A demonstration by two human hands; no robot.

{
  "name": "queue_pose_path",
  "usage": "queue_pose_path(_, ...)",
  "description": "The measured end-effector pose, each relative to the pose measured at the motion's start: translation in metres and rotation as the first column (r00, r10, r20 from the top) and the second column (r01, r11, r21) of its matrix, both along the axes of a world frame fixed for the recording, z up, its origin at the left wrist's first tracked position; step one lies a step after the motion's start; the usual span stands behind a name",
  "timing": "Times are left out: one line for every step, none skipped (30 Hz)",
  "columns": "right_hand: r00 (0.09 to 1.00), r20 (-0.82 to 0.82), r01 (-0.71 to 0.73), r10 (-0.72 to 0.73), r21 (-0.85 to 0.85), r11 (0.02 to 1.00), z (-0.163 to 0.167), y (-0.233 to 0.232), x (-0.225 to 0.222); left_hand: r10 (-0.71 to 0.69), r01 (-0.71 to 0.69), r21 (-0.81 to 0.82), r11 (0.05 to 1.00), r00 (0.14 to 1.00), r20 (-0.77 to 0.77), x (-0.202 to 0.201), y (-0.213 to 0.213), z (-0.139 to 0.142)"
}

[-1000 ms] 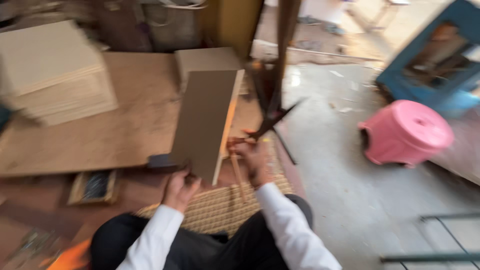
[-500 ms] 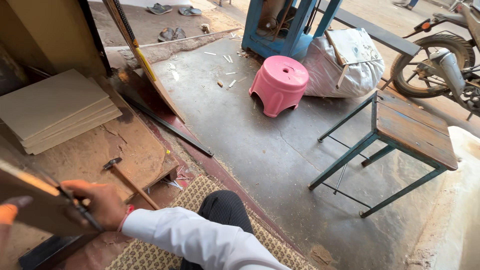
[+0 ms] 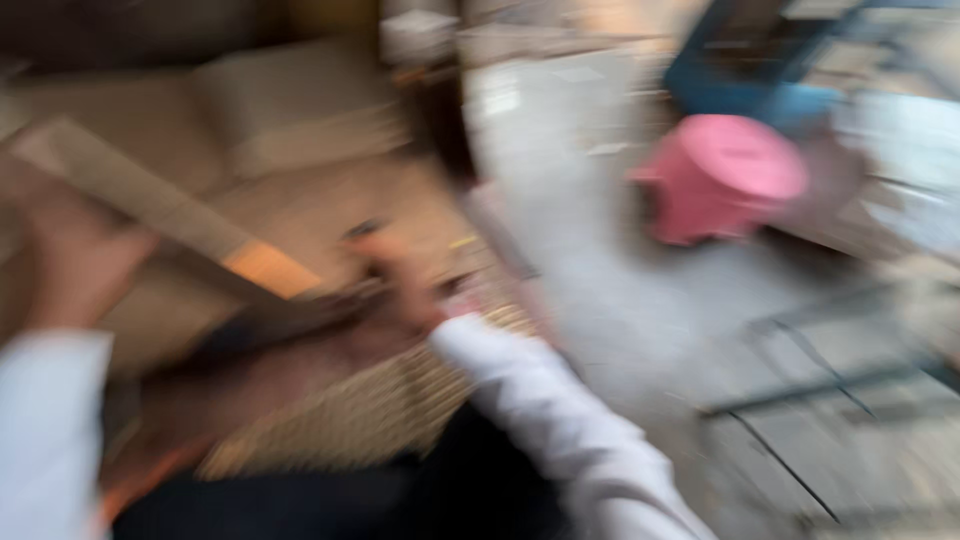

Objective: The person assembles small wooden boxes by trimming edges with scissors, attaching metal clasps with a hammer and nails, and stacking the finished units. The person handles wooden boards, scissors, a hammer, nails, and metal clasps throughout the process.

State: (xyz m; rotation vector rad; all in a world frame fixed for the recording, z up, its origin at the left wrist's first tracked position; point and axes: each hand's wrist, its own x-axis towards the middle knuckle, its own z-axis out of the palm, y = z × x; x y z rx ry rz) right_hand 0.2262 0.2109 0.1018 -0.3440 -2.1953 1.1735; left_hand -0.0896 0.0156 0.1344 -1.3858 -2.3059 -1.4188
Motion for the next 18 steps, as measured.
queue_pose_path(0.986, 0.132, 0.096, -0.104, 0.064, 0.993, 0.002, 0.001, 0.006, 0.000, 0.000, 0.009, 1.000, 1.000, -0.023, -0.006, 0.001, 0.002)
queue_pose_path(0.956, 0.238, 0.147, -0.172, 0.118, 0.982, 0.003, 0.003, 0.015, 0.011, -0.008, 0.039, 0.999, 0.998, -0.066, -0.012, -0.002, 0.006)
queue_pose_path(0.927, 0.320, 0.151, -0.197, 0.165, 0.975, 0.002, 0.000, 0.020, 0.034, -0.013, 0.103, 0.995, 0.977, -0.211, -0.014, -0.001, 0.010)
queue_pose_path(0.911, 0.357, 0.133, -0.206, 0.218, 0.967, 0.002, -0.001, 0.022, 0.037, -0.012, 0.132, 0.991, 0.981, -0.193, -0.017, -0.004, 0.017)
queue_pose_path(0.905, 0.370, 0.101, -0.211, 0.296, 0.950, 0.002, -0.002, 0.023, 0.053, -0.028, 0.138, 0.990, 0.982, -0.179, -0.015, -0.002, 0.023)
queue_pose_path(0.896, 0.381, 0.080, -0.228, 0.365, 0.927, 0.000, -0.005, 0.021, 0.054, -0.032, 0.136, 0.990, 0.984, -0.168, -0.013, -0.002, 0.030)
queue_pose_path(0.920, 0.345, 0.041, -0.186, 0.388, 0.921, -0.003, -0.008, 0.019, 0.075, -0.053, 0.123, 0.991, 0.981, -0.181, -0.008, -0.004, 0.038)
queue_pose_path(0.937, 0.313, 0.013, -0.154, 0.410, 0.912, -0.007, -0.009, 0.018, 0.081, -0.061, 0.109, 0.992, 0.978, -0.190, -0.002, -0.003, 0.043)
queue_pose_path(0.950, 0.284, -0.007, -0.127, 0.429, 0.903, -0.010, -0.009, 0.017, 0.079, -0.062, 0.090, 0.994, 0.977, -0.198, 0.003, -0.003, 0.049)
queue_pose_path(0.958, 0.257, -0.001, -0.131, 0.456, 0.890, -0.015, -0.011, 0.018, 0.085, -0.069, 0.088, 0.994, 0.977, -0.193, 0.009, -0.005, 0.052)
queue_pose_path(0.963, 0.234, 0.005, -0.133, 0.480, 0.877, -0.019, -0.012, 0.017, 0.091, -0.076, 0.082, 0.994, 0.979, -0.184, 0.012, -0.007, 0.055)
queue_pose_path(0.968, 0.213, 0.011, -0.136, 0.504, 0.864, -0.023, -0.013, 0.018, 0.095, -0.083, 0.077, 0.994, 0.980, -0.174, 0.015, -0.007, 0.056)
queue_pose_path(0.959, 0.241, 0.009, -0.148, 0.496, 0.868, -0.025, -0.015, 0.018, 0.094, -0.082, 0.072, 0.994, 0.980, -0.177, 0.015, -0.011, 0.058)
queue_pose_path(0.950, 0.268, 0.007, -0.158, 0.490, 0.872, -0.027, -0.015, 0.018, 0.093, -0.082, 0.069, 0.994, 0.979, -0.180, 0.015, -0.011, 0.057)
queue_pose_path(0.941, 0.294, 0.005, -0.169, 0.486, 0.874, -0.027, -0.019, 0.019, 0.094, -0.082, 0.069, 0.994, 0.979, -0.182, 0.014, -0.014, 0.058)
queue_pose_path(0.932, 0.318, -0.001, -0.172, 0.479, 0.878, -0.027, -0.020, 0.018, 0.092, -0.082, 0.063, 0.995, 0.981, -0.173, 0.011, -0.014, 0.057)
queue_pose_path(0.923, 0.341, -0.007, -0.175, 0.472, 0.882, -0.025, -0.023, 0.018, 0.091, -0.082, 0.057, 0.995, 0.982, -0.165, 0.010, -0.015, 0.057)
queue_pose_path(0.915, 0.363, -0.013, -0.178, 0.466, 0.885, -0.023, -0.024, 0.016, 0.090, -0.083, 0.052, 0.995, 0.983, -0.158, 0.007, -0.015, 0.056)
